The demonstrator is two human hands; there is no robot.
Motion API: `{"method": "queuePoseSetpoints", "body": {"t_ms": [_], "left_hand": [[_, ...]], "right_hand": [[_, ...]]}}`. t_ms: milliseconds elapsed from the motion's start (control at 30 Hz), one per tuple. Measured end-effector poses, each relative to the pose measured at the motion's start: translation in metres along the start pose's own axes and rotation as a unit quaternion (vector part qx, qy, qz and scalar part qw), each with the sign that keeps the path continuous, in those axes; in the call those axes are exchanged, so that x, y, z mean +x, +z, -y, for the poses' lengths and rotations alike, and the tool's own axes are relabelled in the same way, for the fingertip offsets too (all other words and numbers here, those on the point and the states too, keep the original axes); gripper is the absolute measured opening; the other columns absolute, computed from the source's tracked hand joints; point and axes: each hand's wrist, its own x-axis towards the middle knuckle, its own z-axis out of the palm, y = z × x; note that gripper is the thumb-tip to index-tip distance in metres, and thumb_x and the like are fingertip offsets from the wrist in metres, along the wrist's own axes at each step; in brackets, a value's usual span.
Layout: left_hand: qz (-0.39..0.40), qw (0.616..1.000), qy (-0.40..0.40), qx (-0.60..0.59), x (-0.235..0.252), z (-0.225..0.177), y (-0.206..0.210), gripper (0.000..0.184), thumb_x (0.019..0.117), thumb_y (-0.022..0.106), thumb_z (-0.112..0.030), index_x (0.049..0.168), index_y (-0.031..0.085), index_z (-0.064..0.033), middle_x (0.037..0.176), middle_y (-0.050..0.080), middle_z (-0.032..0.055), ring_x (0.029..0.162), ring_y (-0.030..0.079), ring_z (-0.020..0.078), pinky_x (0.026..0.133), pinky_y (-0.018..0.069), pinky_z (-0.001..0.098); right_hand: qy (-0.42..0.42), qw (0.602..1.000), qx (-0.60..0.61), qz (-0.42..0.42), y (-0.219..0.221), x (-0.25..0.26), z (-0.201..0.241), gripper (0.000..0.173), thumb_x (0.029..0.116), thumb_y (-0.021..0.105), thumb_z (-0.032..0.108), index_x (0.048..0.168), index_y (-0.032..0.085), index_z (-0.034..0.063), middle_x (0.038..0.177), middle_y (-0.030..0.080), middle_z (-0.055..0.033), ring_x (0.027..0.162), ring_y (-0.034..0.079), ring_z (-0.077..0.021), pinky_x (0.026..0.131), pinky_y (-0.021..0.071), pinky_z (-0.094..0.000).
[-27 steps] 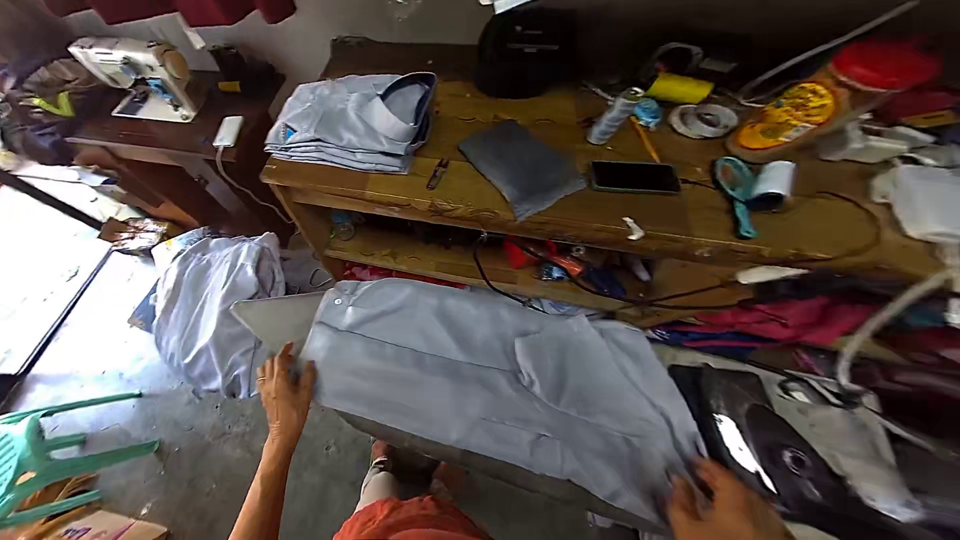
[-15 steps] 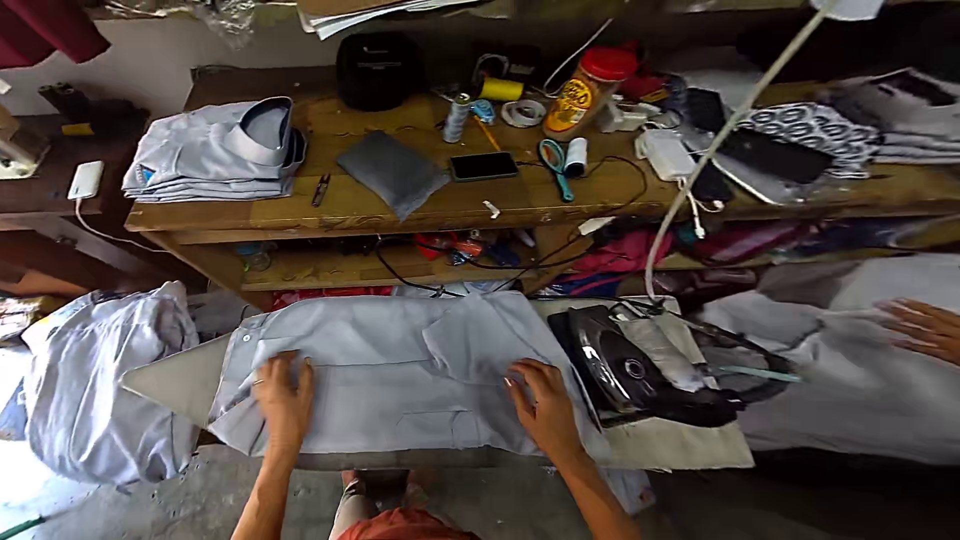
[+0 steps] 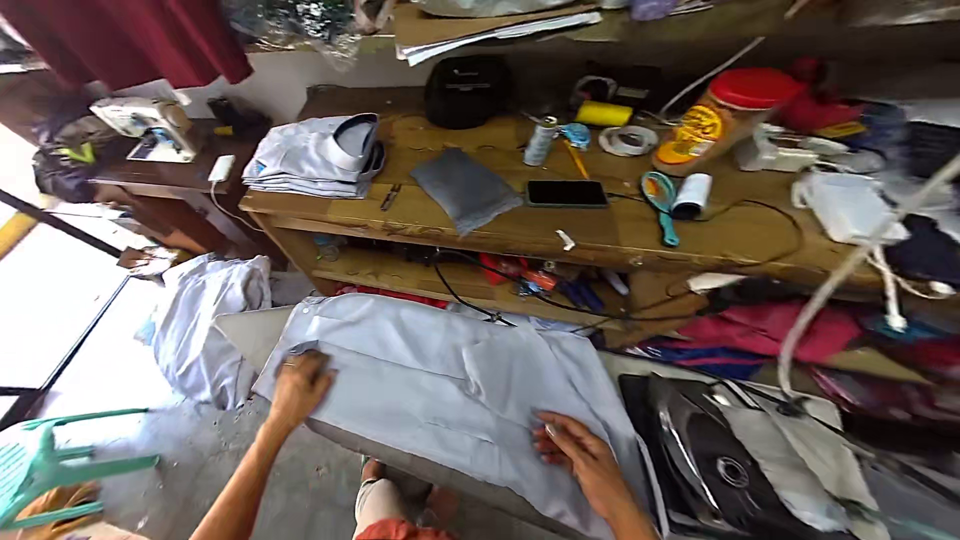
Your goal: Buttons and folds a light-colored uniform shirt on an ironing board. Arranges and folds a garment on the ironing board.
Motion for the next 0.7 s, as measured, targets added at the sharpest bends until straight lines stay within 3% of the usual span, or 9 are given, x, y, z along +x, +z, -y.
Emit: {"method": "queuePoseSetpoints", "body": {"t_ms": [67,133,233,333,433,500,533,600,700], "left_hand": [[-0.045,0.98,-0.174,-0.089,-0.002,0.037,-0.027,0.036,0.1043,0.054,-0.027,0.127,0.069,-0.0027,0.126,0.069,0.0183,0.121,0.064,0.0335,0.106,0.0479,0.0554],[-0.095,0.951,-0.283,-0.083,0.009,0.036,-0.047,0.037,0.1049,0.054,-0.026,0.129,0.067,-0.001,0.126,0.068,0.0224,0.122,0.063,0.0374,0.108,0.046,0.058],[-0.141,0.952,-0.269,-0.033,0.032,-0.024,-0.047,0.036,0.1012,0.056,-0.022,0.125,0.067,0.0017,0.121,0.068,0.0251,0.118,0.062,0.0419,0.104,0.0451,0.0605],[0.003,0.952,-0.176,-0.252,0.064,-0.113,-0.001,0.036,0.1052,0.056,-0.026,0.124,0.067,0.0029,0.109,0.074,0.0173,0.1,0.072,0.0245,0.093,0.0584,0.0434],[0.227,0.833,-0.205,-0.461,0.092,-0.195,0.058,0.042,0.1012,0.066,-0.032,0.123,0.066,0.0039,0.11,0.073,0.0178,0.095,0.073,0.0235,0.087,0.0612,0.0409],[0.3,0.827,-0.198,-0.433,0.102,-0.23,0.083,0.035,0.0985,0.071,-0.025,0.117,0.066,0.0051,0.101,0.071,0.0166,0.083,0.071,0.0203,0.08,0.0605,0.0378],[0.304,0.856,-0.15,-0.389,0.102,-0.242,0.09,0.029,0.0987,0.069,-0.02,0.115,0.067,0.0042,0.097,0.07,0.0153,0.082,0.07,0.0196,0.08,0.0594,0.0379],[0.277,0.914,0.038,-0.295,0.088,-0.257,0.086,0.027,0.0985,0.061,-0.015,0.118,0.072,0.0001,0.108,0.073,0.0146,0.1,0.07,0.0238,0.094,0.0557,0.044],[0.183,0.905,0.346,-0.169,0.049,-0.247,0.081,0.022,0.0976,0.058,-0.01,0.106,0.078,-0.009,0.121,0.073,0.0097,0.121,0.064,0.0305,0.103,0.0513,0.0506]], "right_hand": [[0.004,1.0,0.013,-0.003,0.0,-0.001,-0.001,0.026,0.104,0.05,0.008,0.124,0.062,-0.0038,0.093,0.075,-0.0112,0.076,0.075,-0.0201,0.066,0.0643,-0.0344],[0.005,1.0,0.013,-0.005,0.001,0.0,-0.001,0.026,0.1044,0.05,0.008,0.124,0.062,-0.004,0.094,0.075,-0.0119,0.077,0.075,-0.0208,0.067,0.0645,-0.0349],[0.006,1.0,0.02,-0.002,0.0,0.001,-0.002,0.025,0.1031,0.053,0.007,0.123,0.063,-0.0038,0.096,0.075,-0.0128,0.079,0.075,-0.0215,0.067,0.0646,-0.0353],[0.019,0.999,0.048,0.017,-0.005,-0.002,0.002,0.028,0.1024,0.054,0.01,0.126,0.063,-0.0025,0.098,0.075,-0.0134,0.082,0.075,-0.0224,0.068,0.0642,-0.0358],[0.048,0.995,0.055,0.068,-0.014,-0.006,0.014,0.029,0.104,0.052,0.015,0.126,0.066,0.0014,0.096,0.076,-0.0112,0.077,0.074,-0.0185,0.06,0.0615,-0.0307],[0.078,0.991,0.053,0.093,-0.019,-0.006,0.02,0.032,0.1068,0.046,0.02,0.127,0.065,0.0034,0.094,0.077,-0.0094,0.073,0.074,-0.0165,0.058,0.0605,-0.0286],[0.094,0.991,0.051,0.083,-0.02,-0.006,0.023,0.036,0.1093,0.04,0.024,0.128,0.064,0.0033,0.093,0.077,-0.0093,0.073,0.074,-0.0168,0.059,0.0608,-0.0295],[0.133,0.988,0.067,0.044,-0.022,-0.001,0.027,0.056,0.1126,0.021,0.039,0.132,0.059,0.0033,0.096,0.075,-0.0113,0.077,0.074,-0.0209,0.066,0.0626,-0.0355],[0.159,0.973,0.164,0.019,-0.023,0.003,0.027,0.095,0.0992,0.0,0.072,0.138,0.054,0.004,0.105,0.075,-0.0172,0.091,0.075,-0.0321,0.079,0.0628,-0.0496]]}}
